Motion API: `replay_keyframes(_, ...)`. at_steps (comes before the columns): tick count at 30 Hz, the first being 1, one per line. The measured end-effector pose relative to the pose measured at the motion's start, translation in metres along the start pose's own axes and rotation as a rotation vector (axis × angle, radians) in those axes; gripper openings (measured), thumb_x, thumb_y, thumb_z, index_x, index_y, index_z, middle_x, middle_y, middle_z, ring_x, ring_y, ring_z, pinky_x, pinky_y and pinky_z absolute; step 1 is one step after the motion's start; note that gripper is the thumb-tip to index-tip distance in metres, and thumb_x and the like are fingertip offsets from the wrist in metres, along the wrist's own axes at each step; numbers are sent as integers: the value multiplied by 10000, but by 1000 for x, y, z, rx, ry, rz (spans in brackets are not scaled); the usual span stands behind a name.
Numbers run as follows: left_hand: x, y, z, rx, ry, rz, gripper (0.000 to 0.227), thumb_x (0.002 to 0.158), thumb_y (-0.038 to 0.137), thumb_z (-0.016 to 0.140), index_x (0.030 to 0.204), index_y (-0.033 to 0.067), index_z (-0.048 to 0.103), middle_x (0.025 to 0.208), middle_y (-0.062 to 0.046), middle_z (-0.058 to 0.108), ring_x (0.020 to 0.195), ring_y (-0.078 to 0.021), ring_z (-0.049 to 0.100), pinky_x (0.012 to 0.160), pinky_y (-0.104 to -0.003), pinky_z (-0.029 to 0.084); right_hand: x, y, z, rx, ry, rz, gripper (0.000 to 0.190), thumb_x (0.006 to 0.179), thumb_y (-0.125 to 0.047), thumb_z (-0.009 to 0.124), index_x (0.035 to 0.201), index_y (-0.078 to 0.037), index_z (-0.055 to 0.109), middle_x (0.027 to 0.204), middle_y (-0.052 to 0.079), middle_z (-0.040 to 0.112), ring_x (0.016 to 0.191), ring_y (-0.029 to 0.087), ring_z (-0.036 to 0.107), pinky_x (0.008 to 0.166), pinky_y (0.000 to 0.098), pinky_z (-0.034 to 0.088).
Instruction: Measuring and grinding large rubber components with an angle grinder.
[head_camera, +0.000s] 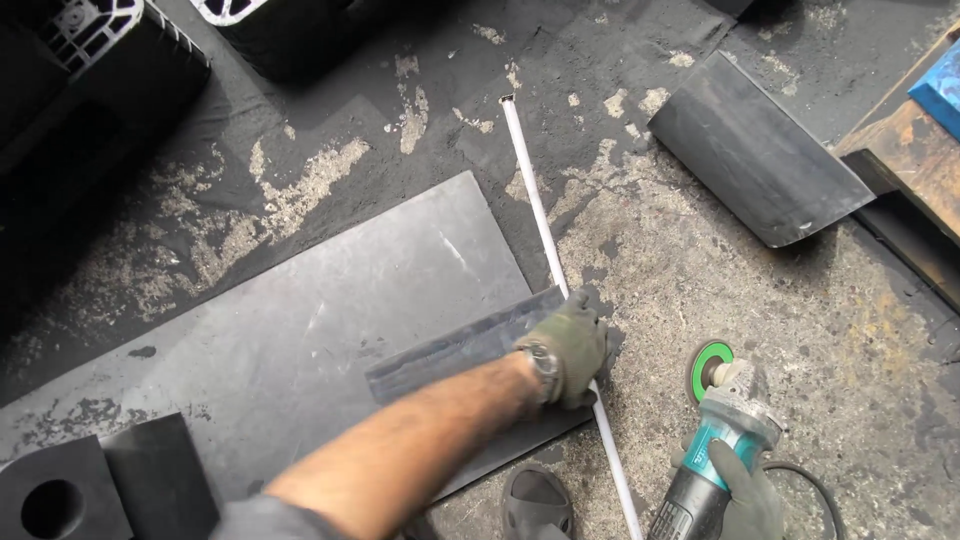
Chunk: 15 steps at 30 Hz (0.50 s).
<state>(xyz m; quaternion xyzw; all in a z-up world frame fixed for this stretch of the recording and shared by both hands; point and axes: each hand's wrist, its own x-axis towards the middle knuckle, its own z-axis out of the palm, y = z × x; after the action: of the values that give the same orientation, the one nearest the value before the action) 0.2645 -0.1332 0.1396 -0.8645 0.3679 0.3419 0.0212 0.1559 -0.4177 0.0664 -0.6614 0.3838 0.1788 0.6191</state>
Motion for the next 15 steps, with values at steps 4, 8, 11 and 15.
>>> replay_keyframes(4, 117, 13, 83, 121, -32, -201, 268, 888, 329, 776, 1130, 217, 753, 990, -30, 729, 845, -145, 728, 862, -375, 546, 22, 27, -22, 57, 2, 7, 558, 973, -217, 569, 1463, 45, 512, 1045, 287, 695, 906, 337, 700, 746, 441, 560)
replay_keyframes(8, 57, -16, 32, -106, -57, -130, 185, 917, 287, 744, 1060, 185, 800, 901, -4, 773, 834, -158, 730, 827, -388, 541, 29, 44, -43, 80, 13, 32, 560, 964, -207, 570, 1469, 23, 494, 1056, 273, 687, 916, 338, 699, 755, 452, 563)
replay_keyframes(11, -24, -33, -5, -92, -122, -371, 199, 942, 333, 680, 1016, 173, 772, 875, -4, 720, 850, -199, 706, 825, -521, 511, 32, 53, -52, 115, 14, 57, 568, 950, -191, 573, 1477, -8, 466, 1073, 252, 675, 930, 338, 697, 769, 470, 566)
replay_keyframes(15, -105, -87, 34, -237, 305, -808, 389, 908, 535, 614, 1058, 199, 738, 929, -70, 743, 884, -281, 726, 753, -508, 553, 38, 64, -52, 156, -20, 79, 590, 930, -168, 576, 1490, -57, 425, 1097, 220, 657, 952, 338, 695, 790, 497, 571)
